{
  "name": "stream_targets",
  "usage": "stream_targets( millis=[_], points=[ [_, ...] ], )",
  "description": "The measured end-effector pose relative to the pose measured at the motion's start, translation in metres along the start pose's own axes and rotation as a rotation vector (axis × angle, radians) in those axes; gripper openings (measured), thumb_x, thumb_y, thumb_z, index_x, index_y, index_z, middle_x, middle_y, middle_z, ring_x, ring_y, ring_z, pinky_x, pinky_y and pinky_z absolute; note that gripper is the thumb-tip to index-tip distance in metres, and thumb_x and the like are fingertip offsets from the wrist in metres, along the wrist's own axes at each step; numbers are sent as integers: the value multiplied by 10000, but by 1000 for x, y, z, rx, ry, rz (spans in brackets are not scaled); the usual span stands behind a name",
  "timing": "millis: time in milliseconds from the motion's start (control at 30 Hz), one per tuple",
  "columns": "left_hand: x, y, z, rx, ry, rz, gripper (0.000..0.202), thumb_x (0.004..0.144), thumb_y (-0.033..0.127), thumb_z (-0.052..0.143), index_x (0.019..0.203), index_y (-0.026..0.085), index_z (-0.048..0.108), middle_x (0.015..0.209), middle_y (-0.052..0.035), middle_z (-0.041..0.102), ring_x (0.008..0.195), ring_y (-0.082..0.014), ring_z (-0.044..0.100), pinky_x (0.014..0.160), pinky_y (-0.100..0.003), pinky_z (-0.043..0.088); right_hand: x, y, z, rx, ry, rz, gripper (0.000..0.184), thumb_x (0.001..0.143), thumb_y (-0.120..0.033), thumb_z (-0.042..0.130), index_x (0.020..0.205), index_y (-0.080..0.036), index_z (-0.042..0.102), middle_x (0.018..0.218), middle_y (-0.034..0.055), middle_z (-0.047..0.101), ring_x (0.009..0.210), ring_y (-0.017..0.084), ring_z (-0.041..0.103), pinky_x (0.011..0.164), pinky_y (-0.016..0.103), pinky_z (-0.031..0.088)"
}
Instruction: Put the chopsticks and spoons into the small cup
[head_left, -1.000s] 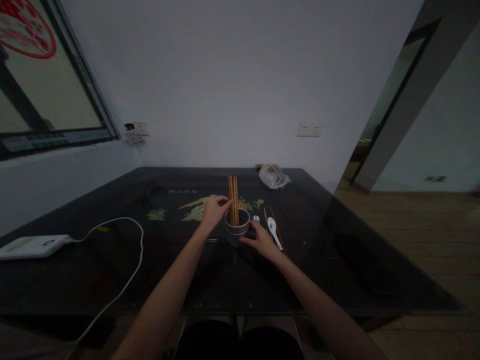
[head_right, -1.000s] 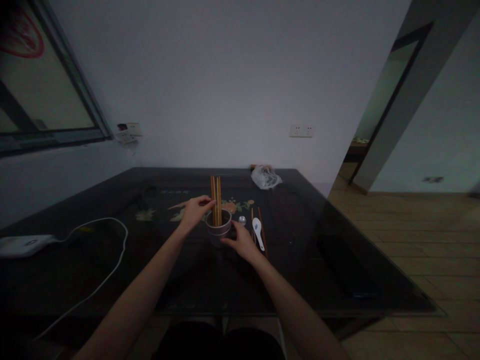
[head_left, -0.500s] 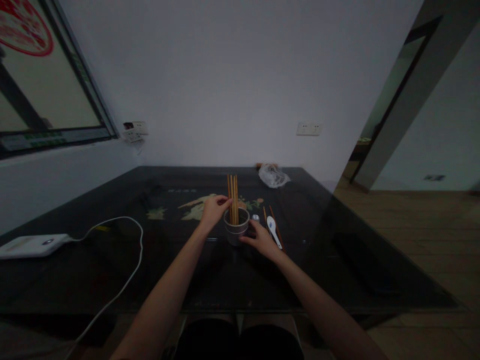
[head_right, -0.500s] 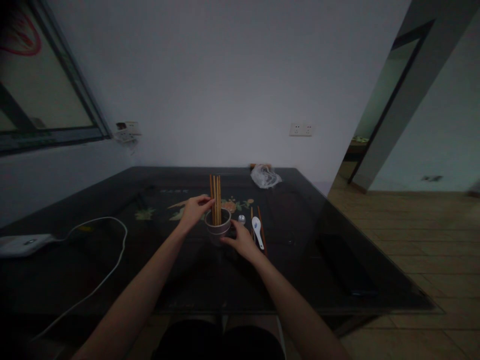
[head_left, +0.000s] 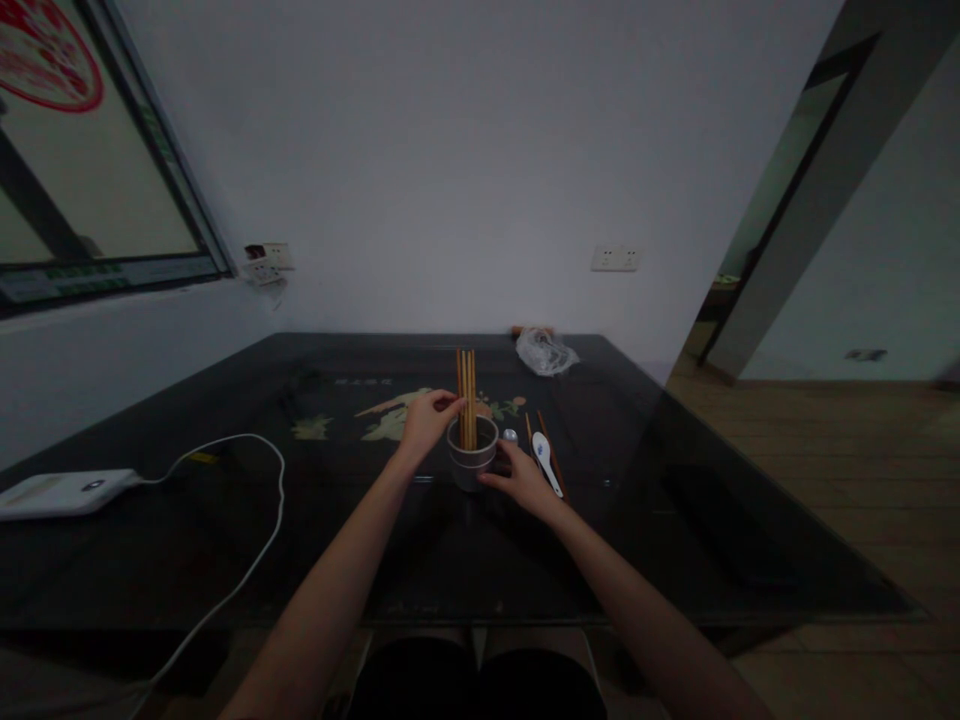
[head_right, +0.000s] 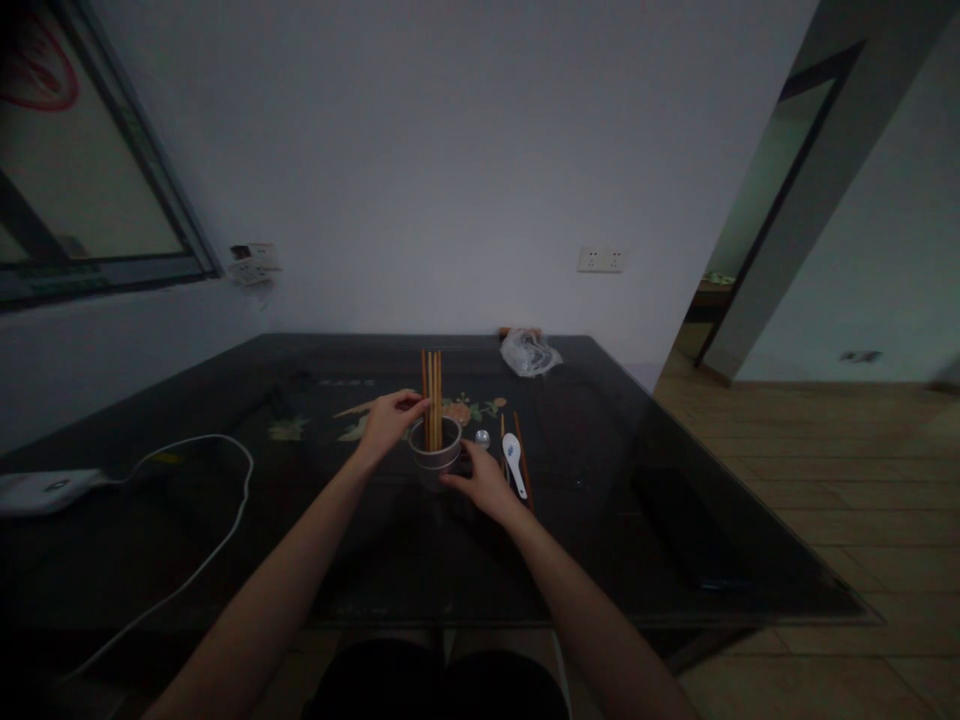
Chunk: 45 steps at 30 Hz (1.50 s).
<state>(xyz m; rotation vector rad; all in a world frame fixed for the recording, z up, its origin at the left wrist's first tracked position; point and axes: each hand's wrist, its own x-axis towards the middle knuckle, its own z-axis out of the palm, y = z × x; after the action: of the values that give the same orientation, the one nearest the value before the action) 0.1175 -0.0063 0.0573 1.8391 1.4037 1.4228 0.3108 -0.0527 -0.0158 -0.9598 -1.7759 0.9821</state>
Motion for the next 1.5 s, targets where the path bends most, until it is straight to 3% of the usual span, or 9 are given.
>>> stream_targets(
  millis=[367,833,1000,1133,1233,1333,1500],
  points=[
    [0,4,-1,60,65,31,261,715,423,617,703,162,605,667,-24,624,642,-158,589,605,-262,454,1,2,-1,1,-4,-6,576,670,-248,758,1194,-184,528,1168,110,600,1071,242,582,942,430,461],
    [-2,8,-1,46,49,44,244,745,410,599,726,167,594,687,-16,620,671,-153,592,639,-257,463,-1,-2,-1,-4,-1,-20,558,675,-242,754,1188,-198,537,1168,98,599,1080,243,579,958,437,457],
    [-6,29,-9,72,166,100,224,810,394,536,802,176,586,752,-16,623,699,-146,587,656,-245,448,-1,-2,-2,11,-14,-6,603,660,-228,761,1213,-199,524,1165,100,593,1058,243,589,921,429,486],
    [-19,57,-17,142,214,230,184,837,335,506,820,176,596,761,-21,614,725,-154,570,699,-259,434,-2,2,-5,24,-23,-5,660,639,-214,766,1244,-205,503,1205,110,568,1076,241,577,914,422,488],
    [-38,80,-15,149,154,323,194,847,328,493,809,173,604,766,-30,614,729,-157,556,706,-266,433,-3,4,-9,34,-14,4,705,636,-193,750,1282,-229,469,1243,108,541,1099,236,560,917,420,481],
    [-64,99,-2,75,1,338,221,858,341,470,808,180,613,752,-35,625,679,-152,555,645,-260,439,-2,2,-18,47,19,2,713,630,-206,737,1287,-244,463,1243,100,529,1085,230,560,904,410,485],
    [-105,98,41,68,-327,550,213,863,306,449,826,205,633,686,-33,640,624,-149,573,650,-281,456,0,-12,-46,110,187,25,614,644,-235,679,1229,-231,493,1107,87,562,962,215,595,768,354,525]
  ],
)
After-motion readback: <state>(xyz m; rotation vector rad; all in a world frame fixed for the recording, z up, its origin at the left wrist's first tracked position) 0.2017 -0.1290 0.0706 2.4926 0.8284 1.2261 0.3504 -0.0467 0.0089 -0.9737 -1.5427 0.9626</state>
